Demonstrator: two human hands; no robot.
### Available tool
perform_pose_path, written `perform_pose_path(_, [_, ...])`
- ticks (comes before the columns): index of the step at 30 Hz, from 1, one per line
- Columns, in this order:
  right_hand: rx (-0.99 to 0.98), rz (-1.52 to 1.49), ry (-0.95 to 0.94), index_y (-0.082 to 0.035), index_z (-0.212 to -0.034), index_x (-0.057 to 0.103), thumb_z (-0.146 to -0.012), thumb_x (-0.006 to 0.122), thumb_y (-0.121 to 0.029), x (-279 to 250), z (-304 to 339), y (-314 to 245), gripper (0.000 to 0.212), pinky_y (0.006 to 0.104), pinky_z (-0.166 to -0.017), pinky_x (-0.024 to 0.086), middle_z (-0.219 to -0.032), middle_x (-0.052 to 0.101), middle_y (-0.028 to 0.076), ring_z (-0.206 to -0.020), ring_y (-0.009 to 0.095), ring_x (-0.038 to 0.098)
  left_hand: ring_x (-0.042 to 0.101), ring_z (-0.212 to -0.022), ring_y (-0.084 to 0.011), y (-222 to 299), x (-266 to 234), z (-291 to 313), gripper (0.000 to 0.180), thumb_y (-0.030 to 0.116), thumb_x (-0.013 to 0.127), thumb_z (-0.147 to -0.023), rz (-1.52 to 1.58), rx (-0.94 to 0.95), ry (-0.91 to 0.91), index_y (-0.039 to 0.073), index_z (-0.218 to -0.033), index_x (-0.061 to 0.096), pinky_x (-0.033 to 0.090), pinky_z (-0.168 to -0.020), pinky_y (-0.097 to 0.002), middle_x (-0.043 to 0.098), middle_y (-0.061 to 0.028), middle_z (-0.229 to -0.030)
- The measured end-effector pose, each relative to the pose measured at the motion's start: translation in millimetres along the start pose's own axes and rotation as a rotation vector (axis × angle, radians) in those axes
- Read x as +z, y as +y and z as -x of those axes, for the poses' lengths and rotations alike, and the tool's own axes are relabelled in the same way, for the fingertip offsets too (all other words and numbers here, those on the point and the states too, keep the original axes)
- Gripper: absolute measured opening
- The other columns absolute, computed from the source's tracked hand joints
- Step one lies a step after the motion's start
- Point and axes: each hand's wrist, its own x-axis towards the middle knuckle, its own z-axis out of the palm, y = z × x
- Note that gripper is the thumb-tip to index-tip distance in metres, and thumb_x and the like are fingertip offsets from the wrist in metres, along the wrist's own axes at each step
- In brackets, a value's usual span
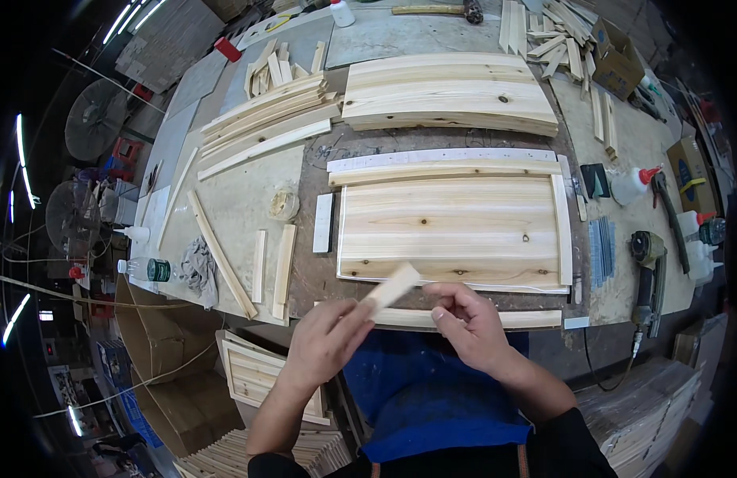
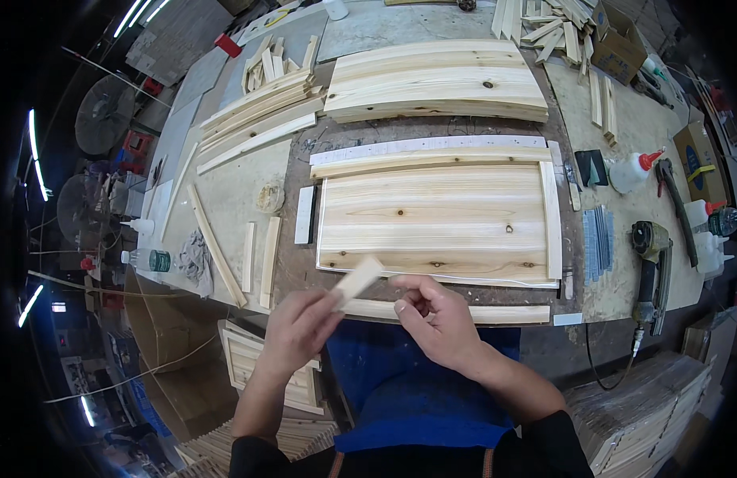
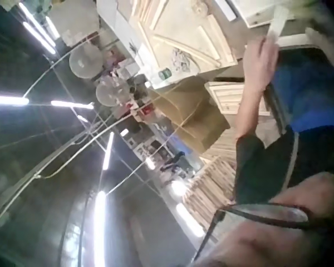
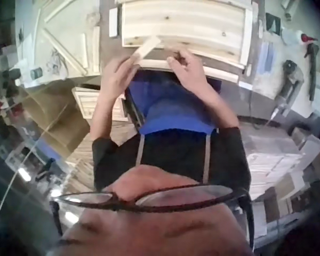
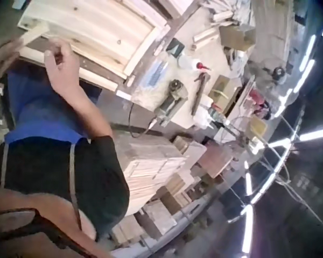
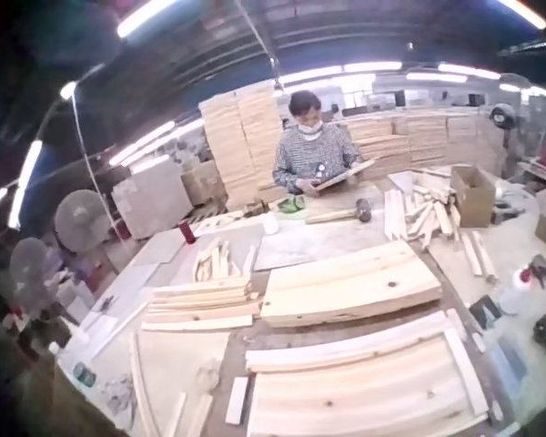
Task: Assembling wooden crate components by applying glue and using a pneumatic nailer to secure slats together.
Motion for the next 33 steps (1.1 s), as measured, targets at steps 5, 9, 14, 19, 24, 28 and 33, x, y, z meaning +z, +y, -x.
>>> perform_pose_path(5, [-0.035,0.048,-0.005,0.0,-0.133,0.069,-0.105,0.073,-0.009,-8.1,17.4,-0.6,0.03,0.0263,-0.066,0.053,-0.093,0.072,0.006,-0.074,0.01,0.066,0.071,-0.083,-0.0303,-37.6,27.9,-41.2,0.037,0.017,0.085,-0.092,0.05,-0.59,0.115,0.005,-0.127,0.079,0.06,-0.076,-0.0398,0.073,-0.0132,-0.111])
perform_pose_path(9, [-0.03,0.2,-0.11,0.0,-0.132,0.069,-0.103,0.076,-0.008,-14.4,39.4,-0.1,0.03,0.0253,-0.067,0.054,-0.093,0.072,0.005,-0.074,0.009,0.065,0.065,-0.075,-0.0238,-64.7,46.4,-63.1,0.035,0.016,0.084,-0.092,0.007,-0.621,0.172,0.002,-0.124,0.08,0.056,-0.071,-0.0368,0.072,-0.0128,-0.101])
perform_pose_path(14, [0.025,0.237,-0.058,0.0,-0.13,0.071,-0.102,0.076,-0.006,-28.1,59.8,2.0,0.029,0.0259,-0.071,0.055,-0.093,0.072,0.005,-0.077,0.01,0.066,0.063,-0.071,-0.0208,-72.9,56.7,-72.6,0.035,0.018,0.085,-0.092,-0.026,-0.614,0.179,0.0,-0.122,0.081,0.055,-0.07,-0.0361,0.071,-0.0123,-0.097])
perform_pose_path(19, [0.105,0.211,-0.015,0.0,-0.129,0.072,-0.101,0.075,-0.004,-37.9,72.8,5.9,0.028,0.0265,-0.078,0.055,-0.095,0.072,0.004,-0.084,0.009,0.066,0.063,-0.069,-0.0211,-77.2,62.0,-70.9,0.035,0.019,0.085,-0.092,-0.086,-0.593,0.183,-0.001,-0.12,0.081,0.055,-0.069,-0.0364,0.072,-0.0132,-0.098])
perform_pose_path(24, [0.079,0.272,0.07,0.0,-0.127,0.073,-0.101,0.074,-0.002,-47.9,85.3,4.3,0.026,0.0277,-0.077,0.055,-0.094,0.072,0.005,-0.084,0.011,0.067,0.068,-0.086,-0.0288,-63.0,68.5,-68.4,0.037,0.023,0.089,-0.09,-0.125,-0.51,0.221,0.002,-0.118,0.08,0.056,-0.079,-0.0416,0.072,-0.0136,-0.107])
perform_pose_path(28, [-0.052,0.462,0.239,0.0,-0.126,0.072,-0.099,0.075,-0.001,-76.4,105.2,11.7,0.027,0.0277,-0.074,0.055,-0.097,0.071,0.01,-0.083,0.015,0.069,0.067,-0.105,-0.0342,-9.6,67.1,-32.1,0.035,0.024,0.093,-0.086,-0.094,-0.105,0.151,0.008,-0.115,0.079,0.055,-0.09,-0.0449,0.071,-0.0123,-0.118])
perform_pose_path(33, [-0.103,0.964,0.654,-0.002,-0.126,0.071,-0.092,0.077,0.001,-109.3,122.4,20.4,0.034,0.0403,-0.091,0.056,-0.116,0.07,0.016,-0.105,0.031,0.068,0.067,-0.105,-0.0326,23.7,85.3,1.3,0.042,0.025,0.095,-0.081,-0.007,0.094,0.002,0.013,-0.119,0.08,0.055,-0.09,-0.0464,0.07,-0.0104,-0.118])
